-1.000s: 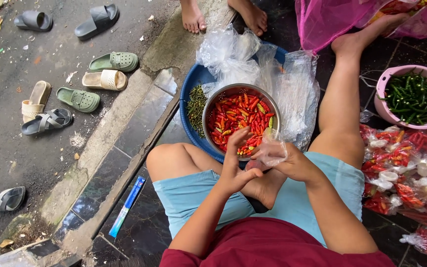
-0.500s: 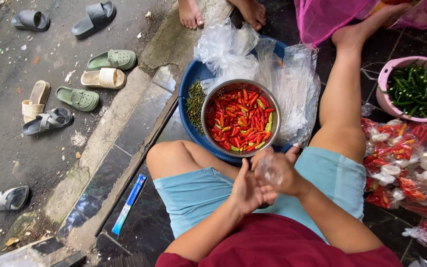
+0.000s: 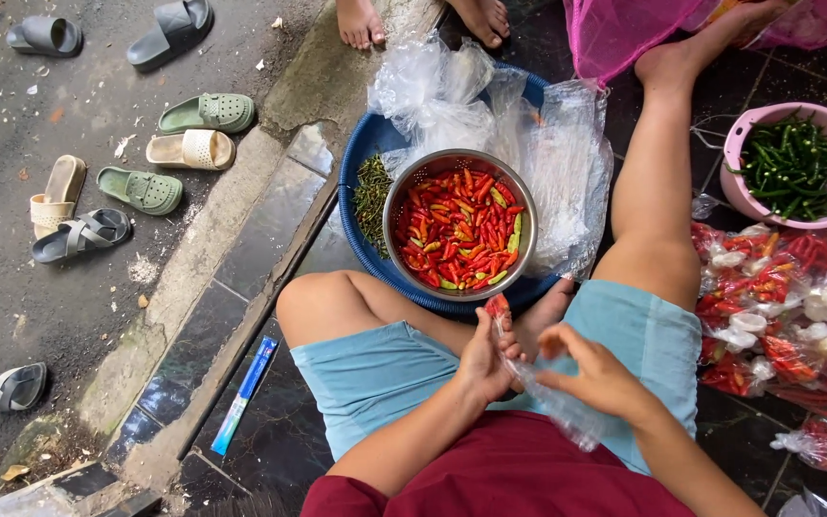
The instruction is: Packaging red chilies into small plastic bags and tying them shut for retail.
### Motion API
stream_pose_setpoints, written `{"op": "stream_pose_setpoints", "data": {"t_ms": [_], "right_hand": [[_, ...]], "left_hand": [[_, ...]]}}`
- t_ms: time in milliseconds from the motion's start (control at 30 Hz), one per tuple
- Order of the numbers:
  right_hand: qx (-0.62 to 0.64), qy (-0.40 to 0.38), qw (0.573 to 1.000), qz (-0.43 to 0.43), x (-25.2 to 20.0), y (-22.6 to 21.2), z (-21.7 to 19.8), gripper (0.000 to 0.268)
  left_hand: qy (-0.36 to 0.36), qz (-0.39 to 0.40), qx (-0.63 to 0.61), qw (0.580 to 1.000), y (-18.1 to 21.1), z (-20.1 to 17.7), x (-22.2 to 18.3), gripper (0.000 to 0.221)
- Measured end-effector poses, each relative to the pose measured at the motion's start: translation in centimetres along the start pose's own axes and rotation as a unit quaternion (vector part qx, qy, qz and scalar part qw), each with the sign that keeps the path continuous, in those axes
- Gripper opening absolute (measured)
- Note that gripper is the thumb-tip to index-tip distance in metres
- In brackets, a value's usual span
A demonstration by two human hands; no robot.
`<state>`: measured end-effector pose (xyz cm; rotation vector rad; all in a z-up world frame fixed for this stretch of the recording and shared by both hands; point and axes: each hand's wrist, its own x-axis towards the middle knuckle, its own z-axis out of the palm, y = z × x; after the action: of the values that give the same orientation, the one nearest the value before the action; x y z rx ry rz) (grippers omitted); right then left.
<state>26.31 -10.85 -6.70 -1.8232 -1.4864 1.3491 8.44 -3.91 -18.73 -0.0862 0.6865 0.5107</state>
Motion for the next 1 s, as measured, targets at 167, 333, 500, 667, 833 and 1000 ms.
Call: {"op": "stream_pose_setpoints", "data": {"t_ms": [167,333,500,667,833,1000], "right_hand": [[-0.011,0.010,1.000,0.015,1.9,0.1,3.9,0.093],[0.042,-0.038,0.997,0.047,1.3,0.4,2.0,0.070],[0.203,-0.135,0.969,0.034,-1.3,2.3,-2.3,0.025],[0.011,-0.103,0.994,0.025,-2.7,-0.8,-5.2,0.026],[-0.204,0.002,0.969,-0.138,-1.7,-3.6,-3.4,0.017],[-0.131,0.100,0.910,-0.381,2.4,-4.5,-0.8,0.017]], "left_hand": [[0.040,0.080,0.071,0.993,-1.5,1.5,-0.6,0.036],[0.090,0.140,0.205,0.965,-0.6,1.4,-1.7,0.010],[-0.024,0.190,0.370,0.909,-0.1,3.3,-3.5,0.017],[-0.060,0.281,0.806,0.518,1.7,3.6,-5.4,0.031],[-0.043,0.268,0.932,0.239,1.4,5.3,-7.0,0.022],[0.002,0.319,0.926,0.201,2.4,6.2,-7.3,0.015]]}}
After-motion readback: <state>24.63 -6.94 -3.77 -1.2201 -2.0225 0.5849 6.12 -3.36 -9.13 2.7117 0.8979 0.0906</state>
